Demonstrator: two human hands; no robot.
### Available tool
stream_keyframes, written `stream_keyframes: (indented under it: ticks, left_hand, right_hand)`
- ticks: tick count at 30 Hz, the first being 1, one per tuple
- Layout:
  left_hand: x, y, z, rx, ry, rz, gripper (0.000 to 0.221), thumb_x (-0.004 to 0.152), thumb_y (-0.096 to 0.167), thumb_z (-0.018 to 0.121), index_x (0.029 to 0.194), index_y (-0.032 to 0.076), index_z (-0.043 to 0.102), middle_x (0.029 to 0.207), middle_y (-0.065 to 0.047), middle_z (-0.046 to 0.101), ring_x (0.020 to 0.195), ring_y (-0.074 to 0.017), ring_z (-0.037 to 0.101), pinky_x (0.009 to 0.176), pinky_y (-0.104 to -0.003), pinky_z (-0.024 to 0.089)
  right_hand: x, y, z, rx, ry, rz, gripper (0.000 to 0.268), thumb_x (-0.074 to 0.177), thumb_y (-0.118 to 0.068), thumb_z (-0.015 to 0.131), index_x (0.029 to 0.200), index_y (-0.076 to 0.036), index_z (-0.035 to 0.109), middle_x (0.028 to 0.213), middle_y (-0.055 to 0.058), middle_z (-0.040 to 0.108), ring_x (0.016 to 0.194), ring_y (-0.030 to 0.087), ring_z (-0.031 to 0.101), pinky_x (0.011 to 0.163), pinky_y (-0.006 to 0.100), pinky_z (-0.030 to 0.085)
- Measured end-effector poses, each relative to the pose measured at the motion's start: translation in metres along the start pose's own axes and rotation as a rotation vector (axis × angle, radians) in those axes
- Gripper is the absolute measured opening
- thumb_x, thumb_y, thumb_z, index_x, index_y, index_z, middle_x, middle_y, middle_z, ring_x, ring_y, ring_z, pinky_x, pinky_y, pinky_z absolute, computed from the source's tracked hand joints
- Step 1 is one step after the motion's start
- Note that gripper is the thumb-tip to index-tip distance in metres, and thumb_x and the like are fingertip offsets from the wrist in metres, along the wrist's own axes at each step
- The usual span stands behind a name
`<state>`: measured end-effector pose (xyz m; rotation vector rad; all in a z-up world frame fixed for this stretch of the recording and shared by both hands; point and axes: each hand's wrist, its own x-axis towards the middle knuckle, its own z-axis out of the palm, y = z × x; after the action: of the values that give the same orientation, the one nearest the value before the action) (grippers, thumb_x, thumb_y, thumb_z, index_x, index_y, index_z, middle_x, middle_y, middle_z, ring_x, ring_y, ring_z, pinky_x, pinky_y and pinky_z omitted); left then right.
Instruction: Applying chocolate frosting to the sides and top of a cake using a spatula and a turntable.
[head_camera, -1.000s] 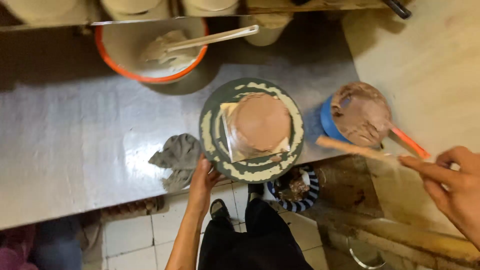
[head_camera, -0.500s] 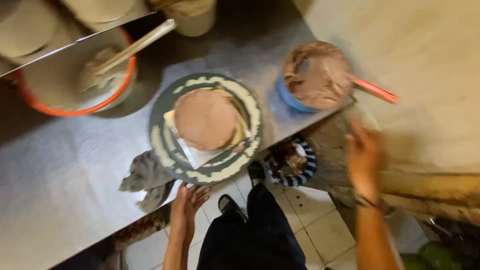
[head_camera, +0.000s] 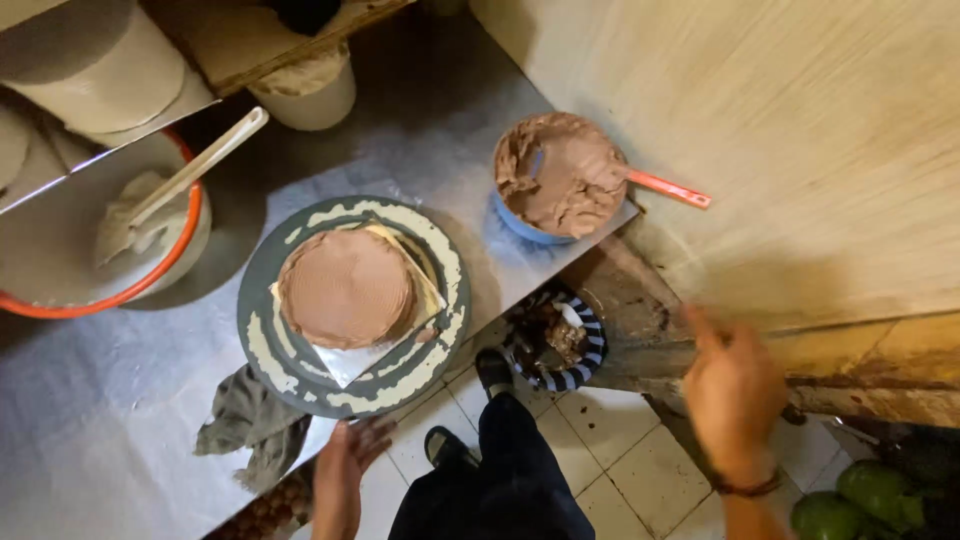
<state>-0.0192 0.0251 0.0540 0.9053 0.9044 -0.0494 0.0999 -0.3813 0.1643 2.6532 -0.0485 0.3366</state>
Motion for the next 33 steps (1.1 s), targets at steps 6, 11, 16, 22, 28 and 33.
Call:
stream_keyframes:
  ticks: [6, 11, 16, 22, 28, 33]
  left_hand:
    - [-0.037, -0.031, 0.017, 1.105, 0.242, 1.118, 0.021, 0.079, 0.018, 0.081, 0.097, 0.009, 0.077, 0.082, -0.001, 0.073, 0.069, -0.019, 0.064, 0.07, -0.031, 0.049]
    - [-0.02, -0.016, 0.052, 1.336, 0.268, 1.453, 0.061, 0.086, 0.035, 0.083, 0.137, 0.011, 0.062, 0.113, -0.005, 0.061, 0.102, -0.0215, 0.058, 0.092, -0.038, 0.043]
    - [-0.009, -0.004, 0.061, 1.4, 0.308, 1.418, 0.065, 0.088, 0.041, 0.078, 0.139, 0.004, 0.061, 0.119, -0.01, 0.06, 0.111, -0.0267, 0.057, 0.097, -0.041, 0.039]
    - [-0.007, -0.006, 0.068, 1.395, 0.296, 1.38, 0.067, 0.087, 0.04, 0.078, 0.14, 0.003, 0.059, 0.123, -0.011, 0.058, 0.114, -0.0286, 0.054, 0.098, -0.043, 0.038]
    - [-0.01, -0.01, 0.085, 1.446, 0.333, 1.346, 0.066, 0.086, 0.035, 0.077, 0.141, 0.003, 0.058, 0.123, -0.01, 0.058, 0.112, -0.0282, 0.053, 0.098, -0.042, 0.039]
    - [-0.009, -0.014, 0.103, 1.416, 0.354, 1.356, 0.065, 0.084, 0.031, 0.079, 0.139, 0.003, 0.059, 0.121, -0.011, 0.059, 0.105, -0.027, 0.054, 0.093, -0.04, 0.04]
  right_hand:
    - [0.066, -0.037, 0.086, 1.514, -0.399, 0.442, 0.018, 0.105, -0.024, 0.06, 0.111, -0.008, 0.068, 0.067, 0.003, 0.06, 0.05, 0.012, 0.048, 0.045, 0.025, 0.038]
    - [-0.005, -0.031, 0.057, 1.221, -0.664, 0.489, 0.041, 0.105, -0.04, 0.057, 0.131, -0.011, 0.071, 0.069, 0.011, 0.064, 0.052, 0.018, 0.053, 0.044, 0.031, 0.034]
    - [-0.057, -0.029, 0.052, 1.261, -0.703, 0.533, 0.023, 0.104, -0.019, 0.063, 0.117, -0.004, 0.076, 0.066, 0.014, 0.062, 0.052, 0.022, 0.048, 0.045, 0.033, 0.035]
    - [-0.053, -0.074, 0.019, 0.985, -0.624, 0.144, 0.031, 0.099, -0.037, 0.058, 0.122, -0.025, 0.074, 0.065, 0.0, 0.075, 0.05, 0.017, 0.062, 0.047, 0.03, 0.042]
    - [-0.031, -0.096, -0.004, 0.82, -0.642, 0.025, 0.028, 0.097, -0.045, 0.055, 0.114, -0.032, 0.074, 0.062, 0.002, 0.073, 0.05, 0.027, 0.06, 0.05, 0.038, 0.043]
    - [-0.011, -0.099, -0.011, 0.811, -0.65, -0.018, 0.031, 0.096, -0.047, 0.056, 0.115, -0.032, 0.075, 0.065, 0.011, 0.073, 0.051, 0.033, 0.06, 0.052, 0.043, 0.045]
